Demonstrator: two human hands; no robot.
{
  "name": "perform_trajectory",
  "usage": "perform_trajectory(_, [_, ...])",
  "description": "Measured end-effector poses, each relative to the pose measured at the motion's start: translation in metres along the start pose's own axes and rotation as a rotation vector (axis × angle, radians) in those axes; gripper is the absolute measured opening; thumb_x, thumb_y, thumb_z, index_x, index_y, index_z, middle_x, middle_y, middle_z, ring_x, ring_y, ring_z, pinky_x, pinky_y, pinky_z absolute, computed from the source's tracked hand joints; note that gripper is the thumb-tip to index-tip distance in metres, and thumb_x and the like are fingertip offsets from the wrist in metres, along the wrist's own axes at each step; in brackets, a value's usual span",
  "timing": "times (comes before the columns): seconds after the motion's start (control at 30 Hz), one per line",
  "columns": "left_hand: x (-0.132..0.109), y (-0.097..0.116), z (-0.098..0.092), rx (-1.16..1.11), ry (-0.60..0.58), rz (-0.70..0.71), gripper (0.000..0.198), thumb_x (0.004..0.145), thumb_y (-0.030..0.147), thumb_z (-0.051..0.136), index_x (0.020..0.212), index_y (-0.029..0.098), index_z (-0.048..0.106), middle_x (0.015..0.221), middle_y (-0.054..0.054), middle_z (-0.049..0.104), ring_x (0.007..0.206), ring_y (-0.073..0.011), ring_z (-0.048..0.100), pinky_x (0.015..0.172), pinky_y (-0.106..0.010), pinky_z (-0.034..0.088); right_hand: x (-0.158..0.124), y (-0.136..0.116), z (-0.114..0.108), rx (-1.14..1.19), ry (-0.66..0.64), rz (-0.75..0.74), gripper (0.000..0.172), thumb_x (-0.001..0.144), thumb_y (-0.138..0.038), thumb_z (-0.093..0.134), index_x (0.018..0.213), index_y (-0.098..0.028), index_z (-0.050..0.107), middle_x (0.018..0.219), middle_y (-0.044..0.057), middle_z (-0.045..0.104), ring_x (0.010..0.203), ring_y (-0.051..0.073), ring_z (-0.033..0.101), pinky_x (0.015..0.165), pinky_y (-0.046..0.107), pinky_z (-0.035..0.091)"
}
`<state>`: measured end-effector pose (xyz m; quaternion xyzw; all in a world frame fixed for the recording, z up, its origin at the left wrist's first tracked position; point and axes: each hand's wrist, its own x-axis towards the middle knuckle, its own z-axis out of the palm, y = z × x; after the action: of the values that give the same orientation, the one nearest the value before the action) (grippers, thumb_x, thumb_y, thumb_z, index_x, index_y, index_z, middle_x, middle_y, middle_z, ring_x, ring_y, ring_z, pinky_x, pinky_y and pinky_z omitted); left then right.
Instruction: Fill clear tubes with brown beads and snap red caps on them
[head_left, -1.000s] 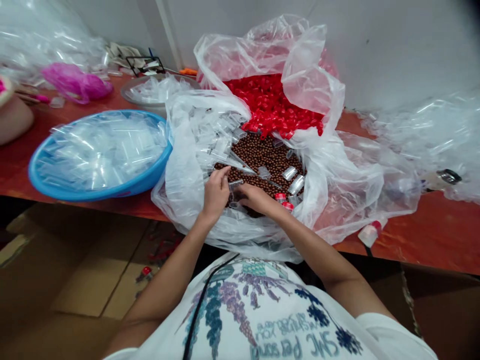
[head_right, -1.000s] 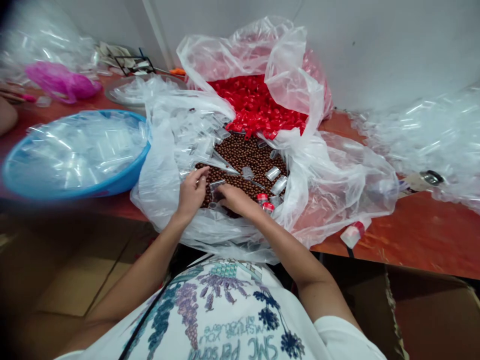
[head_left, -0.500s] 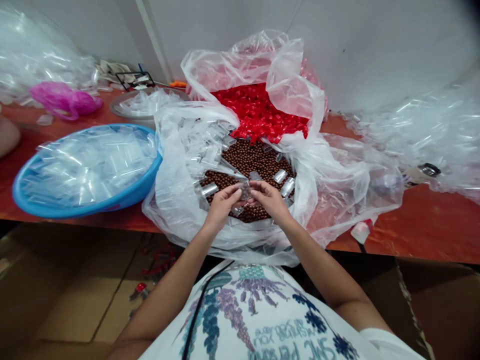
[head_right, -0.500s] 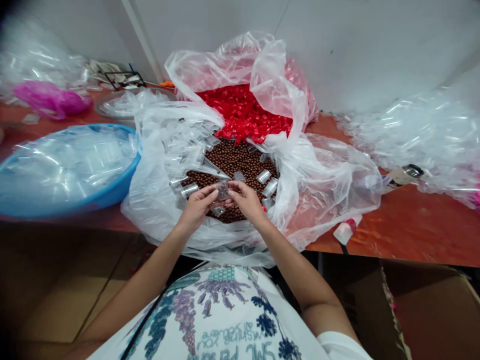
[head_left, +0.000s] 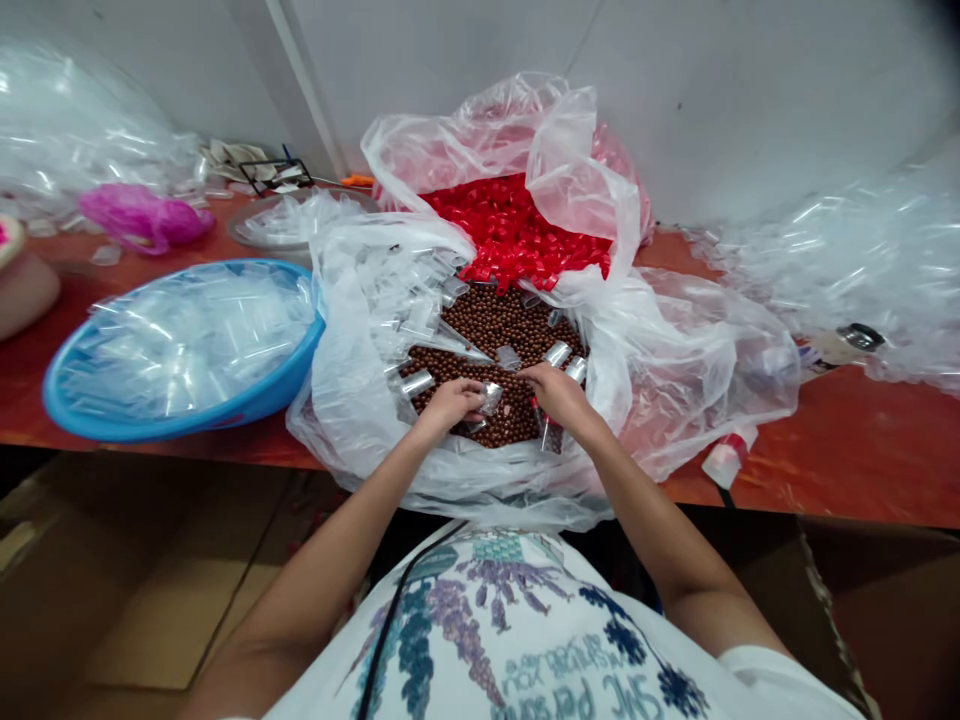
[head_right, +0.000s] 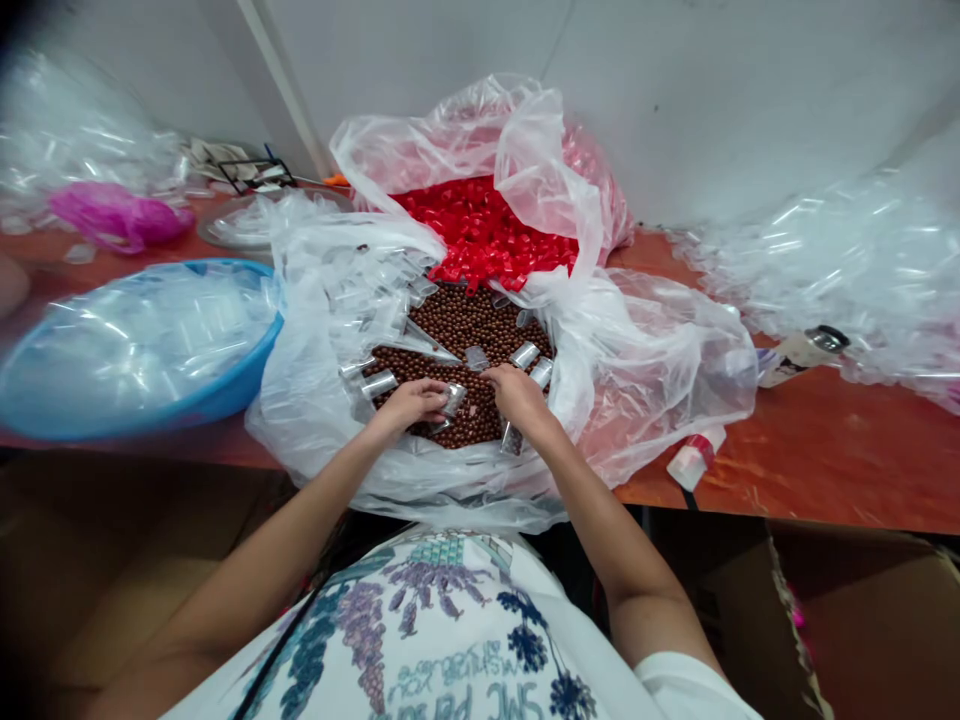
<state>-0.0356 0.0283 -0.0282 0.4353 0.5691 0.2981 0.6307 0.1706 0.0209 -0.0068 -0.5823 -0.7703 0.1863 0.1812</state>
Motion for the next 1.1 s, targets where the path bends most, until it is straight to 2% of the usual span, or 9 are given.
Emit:
perform_trajectory(0.13, [0.029, 0.005, 0.015, 0.134, 0.046, 0.007, 0.019, 0.064, 0.011, 0.068, 0.082, 0.011, 0.062, 0.065, -0.002, 0.061, 0.05, -0.0131, 0.057, 0.054, -0.028, 0.051, -0.006, 0.011, -0.004, 0.114, 0.093, -0.059, 0.037, 0.084, -0.005, 0.04, 0.104, -0.021, 0.066, 0.106, 0.005, 0.065, 0.1, 0.017, 0.059, 0.09, 0.03, 0.045])
perform_trajectory(0.27, [0.051, 0.015, 0.031, 0.212, 0.085, 0.027, 0.022, 0.063, 0.008, 0.066, 0.084, 0.013, 0.059, 0.062, 0.0, 0.058, 0.048, -0.0114, 0.055, 0.052, -0.025, 0.048, -0.015, 0.024, -0.01, 0.217, 0.184, -0.105, 0.036, 0.083, -0.006, 0.039, 0.102, -0.02, 0.066, 0.104, 0.006, 0.065, 0.098, 0.017, 0.059, 0.089, 0.031, 0.046])
perform_trajectory(0.5, [0.065, 0.028, 0.054, 0.132, 0.09, 0.122, 0.026, 0.064, 0.005, 0.065, 0.084, 0.016, 0.053, 0.066, 0.003, 0.055, 0.052, -0.0088, 0.053, 0.056, -0.024, 0.049, -0.029, 0.031, -0.015, 0.317, 0.269, -0.126, 0.039, 0.083, -0.006, 0.036, 0.102, -0.022, 0.066, 0.106, 0.006, 0.063, 0.103, 0.015, 0.057, 0.093, 0.031, 0.044])
perform_trajectory(0.67, [0.06, 0.024, 0.053, -0.055, 0.009, 0.137, 0.024, 0.07, 0.008, 0.062, 0.09, 0.015, 0.051, 0.072, 0.001, 0.058, 0.061, -0.0107, 0.059, 0.062, -0.029, 0.054, -0.033, 0.034, -0.018, 0.344, 0.291, -0.075, 0.041, 0.082, -0.005, 0.036, 0.104, -0.024, 0.065, 0.109, 0.005, 0.062, 0.106, 0.017, 0.055, 0.096, 0.035, 0.042])
perform_trajectory(0.83, [0.045, 0.023, 0.043, -0.363, -0.125, 0.153, 0.032, 0.066, 0.01, 0.07, 0.096, 0.012, 0.059, 0.086, -0.005, 0.064, 0.072, -0.0125, 0.063, 0.068, -0.028, 0.054, -0.027, 0.037, -0.018, 0.358, 0.33, -0.076, 0.037, 0.084, -0.009, 0.037, 0.106, -0.023, 0.063, 0.106, 0.005, 0.062, 0.103, 0.016, 0.056, 0.094, 0.032, 0.043])
perform_trajectory(0.97, [0.027, 0.029, 0.034, -0.441, -0.184, 0.183, 0.04, 0.061, 0.008, 0.073, 0.1, 0.011, 0.063, 0.091, -0.006, 0.065, 0.08, -0.0132, 0.062, 0.075, -0.028, 0.052, -0.017, 0.034, -0.016, 0.344, 0.323, -0.096, 0.035, 0.085, -0.01, 0.037, 0.107, -0.021, 0.062, 0.105, 0.006, 0.062, 0.101, 0.016, 0.057, 0.092, 0.031, 0.044])
perform_trajectory(1.1, [0.007, 0.033, 0.024, -0.457, -0.207, 0.185, 0.046, 0.058, 0.008, 0.075, 0.102, 0.012, 0.065, 0.093, -0.006, 0.067, 0.08, -0.0136, 0.062, 0.074, -0.026, 0.051, -0.001, 0.028, -0.014, 0.283, 0.288, -0.057, 0.034, 0.086, -0.013, 0.039, 0.111, -0.02, 0.061, 0.109, 0.007, 0.062, 0.103, 0.016, 0.057, 0.093, 0.031, 0.043])
